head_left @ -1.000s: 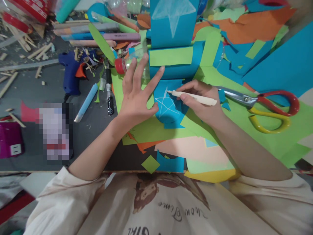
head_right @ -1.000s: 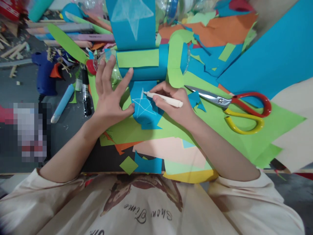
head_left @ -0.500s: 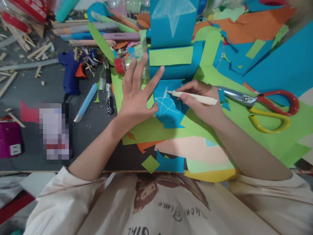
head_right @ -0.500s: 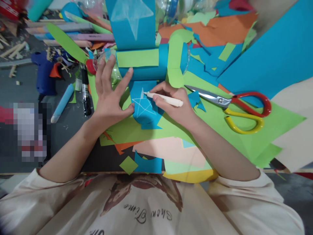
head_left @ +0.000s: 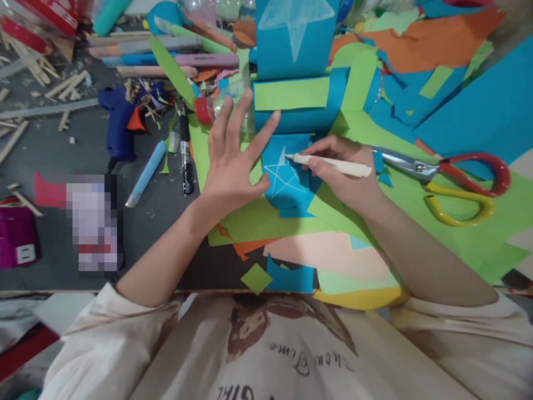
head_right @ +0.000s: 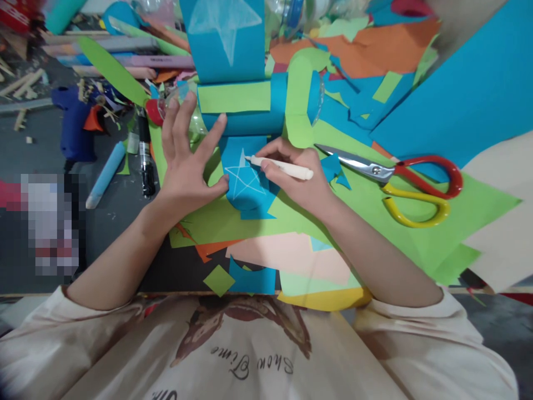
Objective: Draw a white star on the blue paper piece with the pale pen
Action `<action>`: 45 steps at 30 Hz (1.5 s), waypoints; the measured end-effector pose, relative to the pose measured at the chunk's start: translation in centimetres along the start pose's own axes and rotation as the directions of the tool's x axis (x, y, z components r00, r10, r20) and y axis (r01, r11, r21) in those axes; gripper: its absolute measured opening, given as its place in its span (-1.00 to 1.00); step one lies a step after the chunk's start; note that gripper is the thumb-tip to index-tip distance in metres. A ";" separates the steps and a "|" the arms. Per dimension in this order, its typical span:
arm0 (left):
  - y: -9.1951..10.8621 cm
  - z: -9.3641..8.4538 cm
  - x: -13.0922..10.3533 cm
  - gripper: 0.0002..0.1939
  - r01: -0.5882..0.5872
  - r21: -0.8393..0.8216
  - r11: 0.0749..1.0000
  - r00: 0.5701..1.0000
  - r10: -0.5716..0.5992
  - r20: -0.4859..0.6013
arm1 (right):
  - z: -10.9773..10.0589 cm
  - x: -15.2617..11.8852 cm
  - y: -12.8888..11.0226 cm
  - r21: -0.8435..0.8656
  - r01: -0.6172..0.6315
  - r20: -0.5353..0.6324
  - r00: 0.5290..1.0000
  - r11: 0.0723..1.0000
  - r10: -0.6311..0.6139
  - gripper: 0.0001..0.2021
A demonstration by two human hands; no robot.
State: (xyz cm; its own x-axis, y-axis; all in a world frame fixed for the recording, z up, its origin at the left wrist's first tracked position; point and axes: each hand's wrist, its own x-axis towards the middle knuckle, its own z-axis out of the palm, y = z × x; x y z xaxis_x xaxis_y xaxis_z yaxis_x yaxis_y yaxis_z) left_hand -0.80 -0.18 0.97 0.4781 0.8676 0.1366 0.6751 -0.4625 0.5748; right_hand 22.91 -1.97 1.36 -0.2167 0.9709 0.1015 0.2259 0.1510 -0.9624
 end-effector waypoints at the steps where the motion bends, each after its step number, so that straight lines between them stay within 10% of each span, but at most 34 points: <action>1: 0.0 0.0 0.0 -0.21 -0.003 -0.003 1.000 1.000 0.003 0.002 | 0.0 0.0 -0.1 0.001 -0.004 0.002 1.000 1.000 0.004 -0.88; 45: -0.1 0.2 -0.1 -0.19 -0.003 -0.014 1.000 1.000 0.003 -0.005 | 0.5 0.4 -0.7 -0.004 -0.057 -0.046 0.997 0.998 0.056 -0.92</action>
State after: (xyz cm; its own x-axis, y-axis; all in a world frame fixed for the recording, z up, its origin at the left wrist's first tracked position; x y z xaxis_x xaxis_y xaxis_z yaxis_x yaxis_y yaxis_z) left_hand -0.81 -0.20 0.72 0.4775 0.8670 0.1426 0.6652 -0.4627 0.5860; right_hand 22.20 -1.78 1.99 -0.1601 0.9854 0.0585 0.2413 0.0965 -0.9656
